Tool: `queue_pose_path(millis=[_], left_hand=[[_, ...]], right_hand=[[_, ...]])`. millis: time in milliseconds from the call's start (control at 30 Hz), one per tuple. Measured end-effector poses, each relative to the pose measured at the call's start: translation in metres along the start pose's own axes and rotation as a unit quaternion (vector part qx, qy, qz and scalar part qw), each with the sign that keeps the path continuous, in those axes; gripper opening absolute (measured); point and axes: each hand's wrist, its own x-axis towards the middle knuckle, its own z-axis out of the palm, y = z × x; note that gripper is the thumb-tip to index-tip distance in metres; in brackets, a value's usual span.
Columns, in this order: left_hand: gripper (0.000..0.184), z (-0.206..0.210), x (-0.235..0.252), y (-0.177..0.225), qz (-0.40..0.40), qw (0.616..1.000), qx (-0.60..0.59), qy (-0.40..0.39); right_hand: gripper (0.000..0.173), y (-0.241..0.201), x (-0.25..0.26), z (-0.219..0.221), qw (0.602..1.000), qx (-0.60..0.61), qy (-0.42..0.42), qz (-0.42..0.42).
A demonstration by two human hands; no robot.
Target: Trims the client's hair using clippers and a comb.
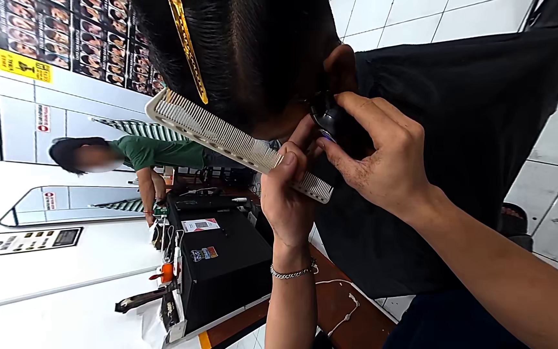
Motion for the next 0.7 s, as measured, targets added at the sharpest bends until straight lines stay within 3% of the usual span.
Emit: queue_pose_path(millis=[700], left_hand=[[0.04,-0.0005,0.0019,-0.0006,0.002,1.0,-0.013,-0.008]], right_hand=[[0.042,0.0001,0.0022,0.0013,1.0,-0.01,0.006,-0.006]])
